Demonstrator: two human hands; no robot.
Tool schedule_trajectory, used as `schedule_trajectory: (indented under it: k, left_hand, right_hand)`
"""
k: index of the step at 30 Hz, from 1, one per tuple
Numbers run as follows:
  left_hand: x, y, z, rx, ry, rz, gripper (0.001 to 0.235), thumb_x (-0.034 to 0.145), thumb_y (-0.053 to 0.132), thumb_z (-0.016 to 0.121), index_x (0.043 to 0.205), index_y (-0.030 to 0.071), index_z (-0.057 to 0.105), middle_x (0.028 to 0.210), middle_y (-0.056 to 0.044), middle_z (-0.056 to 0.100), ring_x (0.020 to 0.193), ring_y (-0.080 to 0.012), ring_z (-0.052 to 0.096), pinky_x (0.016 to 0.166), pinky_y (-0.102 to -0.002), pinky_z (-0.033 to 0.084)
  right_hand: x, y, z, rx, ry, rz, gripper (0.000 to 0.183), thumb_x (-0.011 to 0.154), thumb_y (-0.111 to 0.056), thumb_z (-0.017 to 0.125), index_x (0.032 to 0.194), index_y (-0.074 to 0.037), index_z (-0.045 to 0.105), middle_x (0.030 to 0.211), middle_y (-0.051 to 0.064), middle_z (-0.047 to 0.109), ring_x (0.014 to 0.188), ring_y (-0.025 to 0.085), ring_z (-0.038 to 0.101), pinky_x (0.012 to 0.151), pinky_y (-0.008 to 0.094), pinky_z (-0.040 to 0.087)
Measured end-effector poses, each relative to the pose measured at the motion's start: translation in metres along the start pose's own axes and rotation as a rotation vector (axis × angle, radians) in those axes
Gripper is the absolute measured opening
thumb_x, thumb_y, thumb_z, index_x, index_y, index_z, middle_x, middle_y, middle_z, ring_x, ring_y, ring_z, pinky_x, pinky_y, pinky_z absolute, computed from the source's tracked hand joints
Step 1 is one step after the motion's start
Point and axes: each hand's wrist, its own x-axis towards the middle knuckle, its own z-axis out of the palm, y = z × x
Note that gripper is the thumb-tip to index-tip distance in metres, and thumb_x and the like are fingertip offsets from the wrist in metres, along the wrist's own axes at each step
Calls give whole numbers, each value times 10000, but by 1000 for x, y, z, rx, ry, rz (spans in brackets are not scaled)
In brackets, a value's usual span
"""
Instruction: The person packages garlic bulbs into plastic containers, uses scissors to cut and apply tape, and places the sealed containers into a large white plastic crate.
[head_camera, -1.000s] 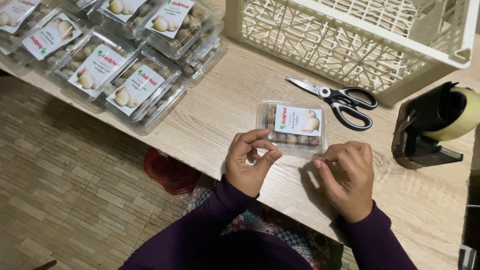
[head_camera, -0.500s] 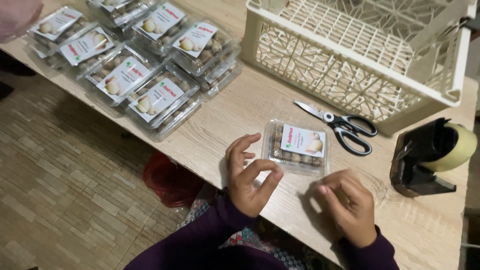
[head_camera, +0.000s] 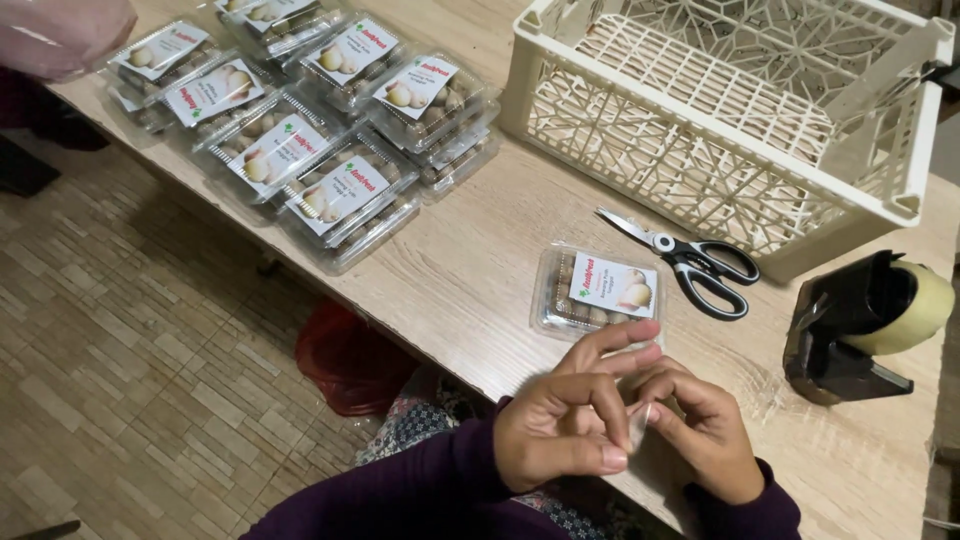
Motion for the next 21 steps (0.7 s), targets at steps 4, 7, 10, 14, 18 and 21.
schedule_trajectory:
  k: [4,7,10,14,18,21]
  left_hand:
    - [-6,1,2,24,-18,-39,83,905,255,716,945,301,659,1759,-106,241,1679,-380,272,1095,-555,519]
    - [-7,0,3,62,-41,-14,89,925,299,715,959,347,649,1750,-106,240,1678,-352,268,1269,-529,400]
    - [-4,2,5,31,-21,17,82,927,335,729,965,325,658,1742,-121,248,1635,-323,324,1340,-500,331]
    - [2,-9,0,93,121,146,78,908,281,693,957,308,639,1603,-105,411,1538,-313,405,1347,-568,294]
    - [8,-8,-22,734,523,251,91,865,154,720,873,188,636,1311,-139,617,1254,-301,625,1086,-542,530]
    - [2,-12,-43,760,561,303,84,893,87,769,937,136,716,989,-81,672,974,-210,678,899,-348,610]
  right_hand:
    - [-3,5,-6,43,-60,130,235,949,-217,674,783,-57,715,781,60,705,776,181,668,792,331,525]
    - [-9,16,-11,63,-8,267,254,875,-236,741,961,-4,802,908,97,823,900,210,764,882,379,596]
    - [-7,13,-9,116,-19,280,632,796,-377,784,1280,17,685,1048,146,814,915,238,794,861,353,628]
    - [-3,6,-4,270,13,151,124,916,-148,715,885,-28,725,856,105,726,784,215,665,754,363,543]
    - [-2,2,-8,263,146,131,107,959,-61,636,862,-45,678,860,106,718,824,227,689,807,391,603]
    - [5,-14,-1,165,141,117,85,956,-69,643,918,-41,714,917,128,774,881,253,763,882,411,652]
